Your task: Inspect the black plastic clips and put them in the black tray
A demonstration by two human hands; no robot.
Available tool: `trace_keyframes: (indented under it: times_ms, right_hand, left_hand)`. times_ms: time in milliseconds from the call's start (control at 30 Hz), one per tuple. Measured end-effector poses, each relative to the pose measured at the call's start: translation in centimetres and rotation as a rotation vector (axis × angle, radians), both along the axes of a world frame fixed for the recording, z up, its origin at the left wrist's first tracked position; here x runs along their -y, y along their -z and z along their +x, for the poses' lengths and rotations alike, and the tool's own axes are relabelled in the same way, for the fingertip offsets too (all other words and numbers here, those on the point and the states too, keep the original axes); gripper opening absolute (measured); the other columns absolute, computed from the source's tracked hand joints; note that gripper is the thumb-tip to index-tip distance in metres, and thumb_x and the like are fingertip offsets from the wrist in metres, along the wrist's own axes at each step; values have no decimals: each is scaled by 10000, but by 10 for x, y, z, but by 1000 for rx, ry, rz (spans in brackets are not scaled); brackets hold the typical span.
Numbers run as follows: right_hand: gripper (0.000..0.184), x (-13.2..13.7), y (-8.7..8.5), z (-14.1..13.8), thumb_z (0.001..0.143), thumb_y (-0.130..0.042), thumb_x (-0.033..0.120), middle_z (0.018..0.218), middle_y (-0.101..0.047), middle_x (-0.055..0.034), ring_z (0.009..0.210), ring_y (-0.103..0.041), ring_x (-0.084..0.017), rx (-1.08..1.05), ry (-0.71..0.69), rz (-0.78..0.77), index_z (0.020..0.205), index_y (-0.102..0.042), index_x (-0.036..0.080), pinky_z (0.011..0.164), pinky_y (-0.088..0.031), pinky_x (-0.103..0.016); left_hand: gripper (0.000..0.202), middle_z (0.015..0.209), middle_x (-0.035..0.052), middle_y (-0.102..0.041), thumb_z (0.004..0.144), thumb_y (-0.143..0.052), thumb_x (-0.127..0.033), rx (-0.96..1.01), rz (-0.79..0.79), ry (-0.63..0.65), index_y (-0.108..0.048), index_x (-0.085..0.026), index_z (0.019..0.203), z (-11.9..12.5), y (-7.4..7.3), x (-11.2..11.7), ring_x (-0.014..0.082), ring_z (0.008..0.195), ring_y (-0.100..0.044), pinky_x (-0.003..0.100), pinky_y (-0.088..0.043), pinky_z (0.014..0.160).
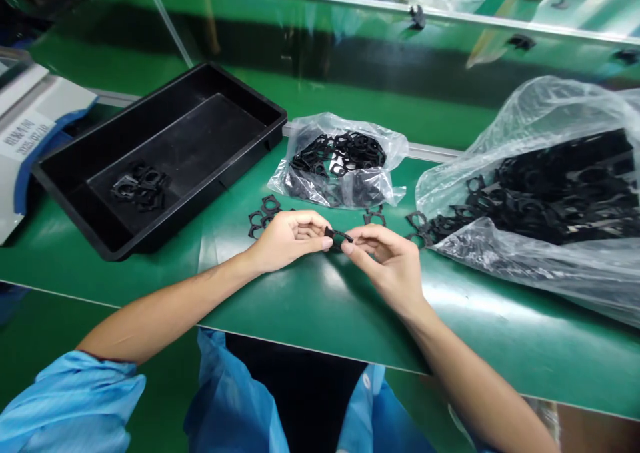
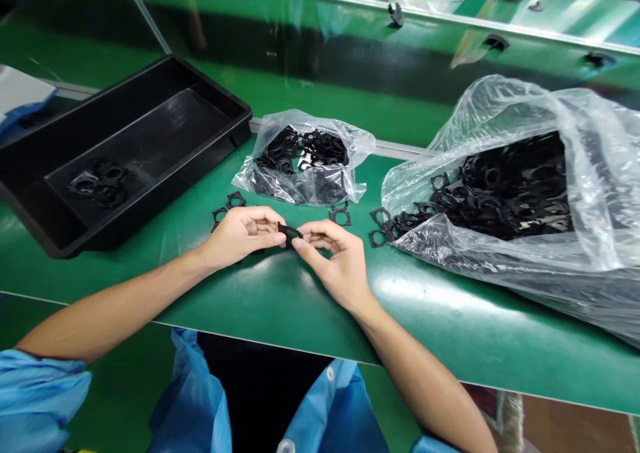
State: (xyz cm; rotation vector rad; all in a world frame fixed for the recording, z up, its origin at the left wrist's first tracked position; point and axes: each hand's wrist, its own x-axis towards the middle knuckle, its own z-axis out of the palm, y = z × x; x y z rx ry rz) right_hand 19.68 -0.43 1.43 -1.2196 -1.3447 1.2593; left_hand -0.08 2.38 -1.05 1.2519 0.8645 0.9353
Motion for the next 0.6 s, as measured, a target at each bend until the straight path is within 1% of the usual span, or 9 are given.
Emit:
trace_keyframes:
  times_ms: [100,233,300,467,600]
  right_hand:
    - [228,2,-1,0,788,-825,420,818,-719,-25,721,-692,-163,36,19,47,840,-742,215,734,-612,-301]
    - [180,2,0,0,798,-818,379,820,-711,-20,718,-687,-158,43,27,64,850,-747,221,741,-609,-299]
    - [195,2,1,0,794,-821,390,825,-708,-20,723,-685,-158,36,5,51,858,-748,221,738,-604,-295]
    - [306,1,2,-1,805,-790,500,815,-702,-38,729,-673,-173,92,-60,27,831,-740,200,699,-586,-297]
    - [315,0,0,0,851,-747,485,761,-664,-35,696,-638,-157,176,-60,61,781,-720,179,667,-564,-274]
  left_hand:
    - [289,729,16,-698,739,-856,-375,-11,-3,-2,-708,-149,842,0,0,1,118,640,-670,237,-574,640]
    - [283,722,7,-691,733,-861,-365,-19,12,6,-702,-152,830,0,1,1,111,628,-654,243,-572,641]
    - [277,729,11,-691,747,-849,-367,-33,17,-1,-699,-151,833,-1,2,1,115,630,-653,250,-570,640]
    - [235,757,25,-697,775,-818,-338,-42,22,-31,-690,-150,836,0,2,2,128,677,-670,247,-565,655]
    - [198,760,14,-686,774,-801,-300,-75,7,-31,-696,-138,819,2,-3,4,113,681,-650,222,-552,659]
